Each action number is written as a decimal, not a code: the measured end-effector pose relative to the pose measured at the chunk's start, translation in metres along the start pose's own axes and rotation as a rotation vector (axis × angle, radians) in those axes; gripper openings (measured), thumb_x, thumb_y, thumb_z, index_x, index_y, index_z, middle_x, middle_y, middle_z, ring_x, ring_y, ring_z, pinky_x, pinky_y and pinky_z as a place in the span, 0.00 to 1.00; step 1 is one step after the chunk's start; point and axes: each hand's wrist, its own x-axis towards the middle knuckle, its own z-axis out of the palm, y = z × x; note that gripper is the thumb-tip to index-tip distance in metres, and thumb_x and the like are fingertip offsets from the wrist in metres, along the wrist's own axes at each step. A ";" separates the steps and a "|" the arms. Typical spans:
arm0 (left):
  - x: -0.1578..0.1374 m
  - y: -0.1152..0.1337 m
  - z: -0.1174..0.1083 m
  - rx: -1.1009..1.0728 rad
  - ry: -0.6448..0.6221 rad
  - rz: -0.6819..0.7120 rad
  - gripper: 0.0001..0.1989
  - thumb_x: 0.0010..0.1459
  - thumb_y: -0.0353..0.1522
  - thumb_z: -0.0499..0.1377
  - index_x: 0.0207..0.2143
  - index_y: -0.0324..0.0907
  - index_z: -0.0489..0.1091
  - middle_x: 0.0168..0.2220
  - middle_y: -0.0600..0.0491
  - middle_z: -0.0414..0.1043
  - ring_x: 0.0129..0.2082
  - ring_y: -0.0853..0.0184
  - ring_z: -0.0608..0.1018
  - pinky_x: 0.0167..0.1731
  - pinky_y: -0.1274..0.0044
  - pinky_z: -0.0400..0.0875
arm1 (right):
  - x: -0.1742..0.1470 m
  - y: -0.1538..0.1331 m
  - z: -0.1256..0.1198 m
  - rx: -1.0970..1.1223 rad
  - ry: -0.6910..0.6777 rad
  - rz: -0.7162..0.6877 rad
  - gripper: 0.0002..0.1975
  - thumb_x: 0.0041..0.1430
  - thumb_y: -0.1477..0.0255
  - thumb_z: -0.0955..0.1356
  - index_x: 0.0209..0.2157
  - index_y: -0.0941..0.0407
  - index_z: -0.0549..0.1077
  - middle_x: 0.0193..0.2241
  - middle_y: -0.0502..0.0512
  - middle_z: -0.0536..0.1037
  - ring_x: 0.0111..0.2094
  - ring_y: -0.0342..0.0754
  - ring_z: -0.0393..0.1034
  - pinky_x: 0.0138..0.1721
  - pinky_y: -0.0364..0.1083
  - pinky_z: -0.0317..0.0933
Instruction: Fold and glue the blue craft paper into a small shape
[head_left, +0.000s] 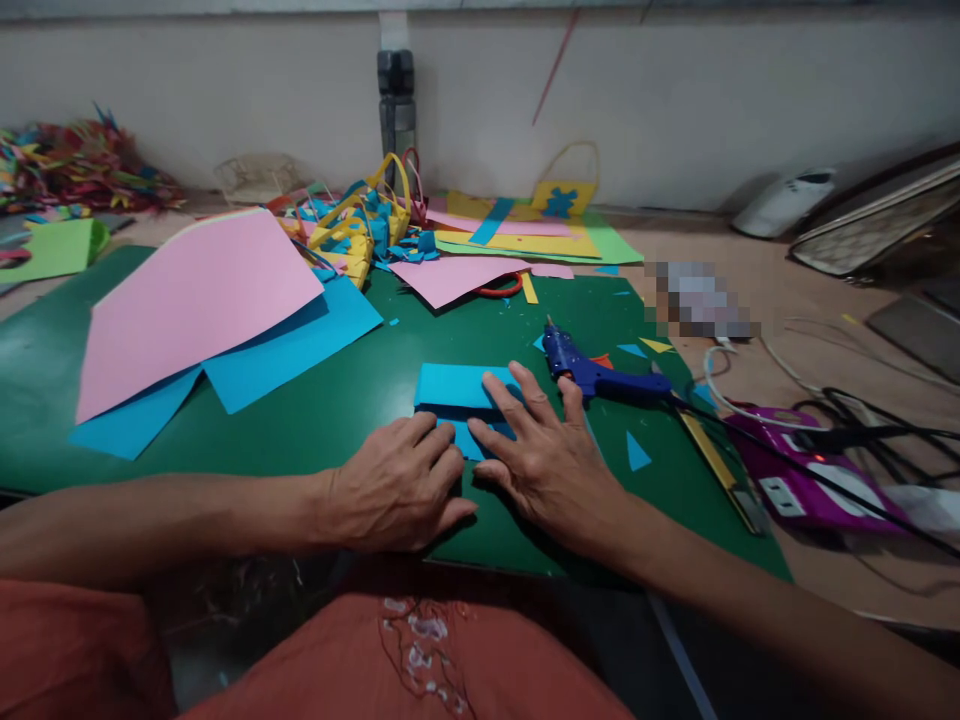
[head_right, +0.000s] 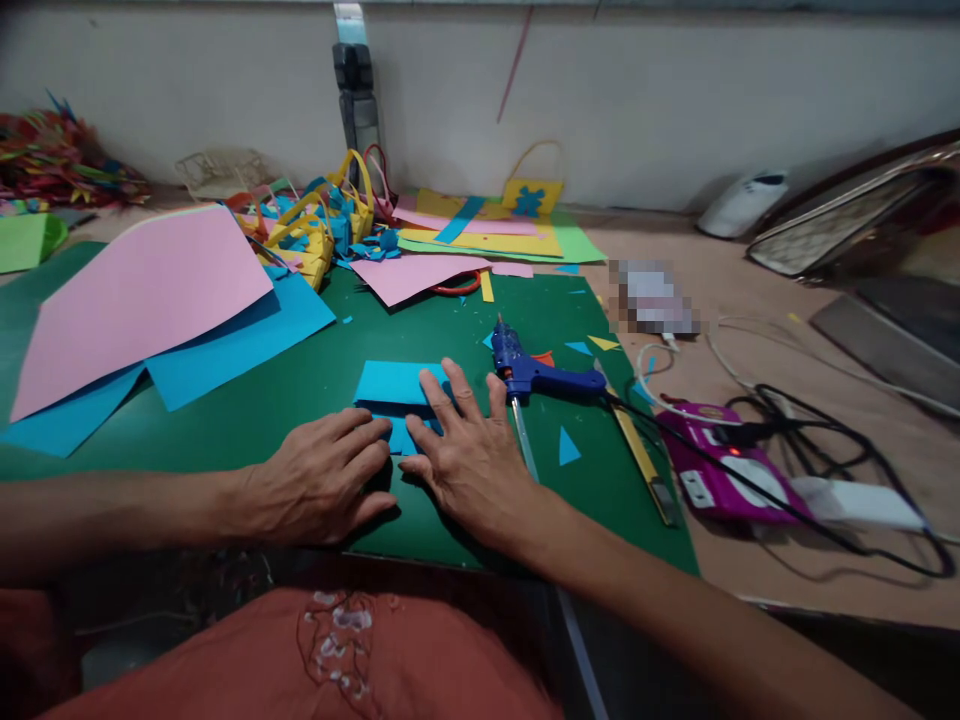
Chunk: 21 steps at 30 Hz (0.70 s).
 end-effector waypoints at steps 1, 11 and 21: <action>0.000 0.000 -0.001 0.003 -0.009 -0.013 0.20 0.60 0.43 0.48 0.37 0.34 0.67 0.39 0.40 0.70 0.37 0.56 0.71 0.34 0.66 0.70 | 0.000 0.000 0.000 -0.002 0.004 -0.002 0.18 0.60 0.62 0.62 0.47 0.53 0.71 0.59 0.65 0.60 0.61 0.66 0.45 0.52 0.68 0.42; 0.001 0.001 0.000 -0.009 -0.125 -0.098 0.32 0.59 0.49 0.44 0.48 0.28 0.64 0.47 0.36 0.66 0.43 0.51 0.67 0.39 0.63 0.67 | -0.002 0.001 0.000 0.018 0.020 0.046 0.17 0.62 0.64 0.59 0.45 0.56 0.72 0.57 0.67 0.62 0.60 0.66 0.48 0.52 0.68 0.43; 0.000 0.000 0.001 0.012 -0.041 -0.060 0.28 0.60 0.46 0.45 0.45 0.29 0.66 0.43 0.37 0.69 0.41 0.54 0.68 0.38 0.65 0.67 | 0.003 0.001 0.009 0.003 0.007 -0.011 0.20 0.60 0.58 0.60 0.50 0.52 0.69 0.60 0.66 0.58 0.61 0.67 0.44 0.51 0.70 0.42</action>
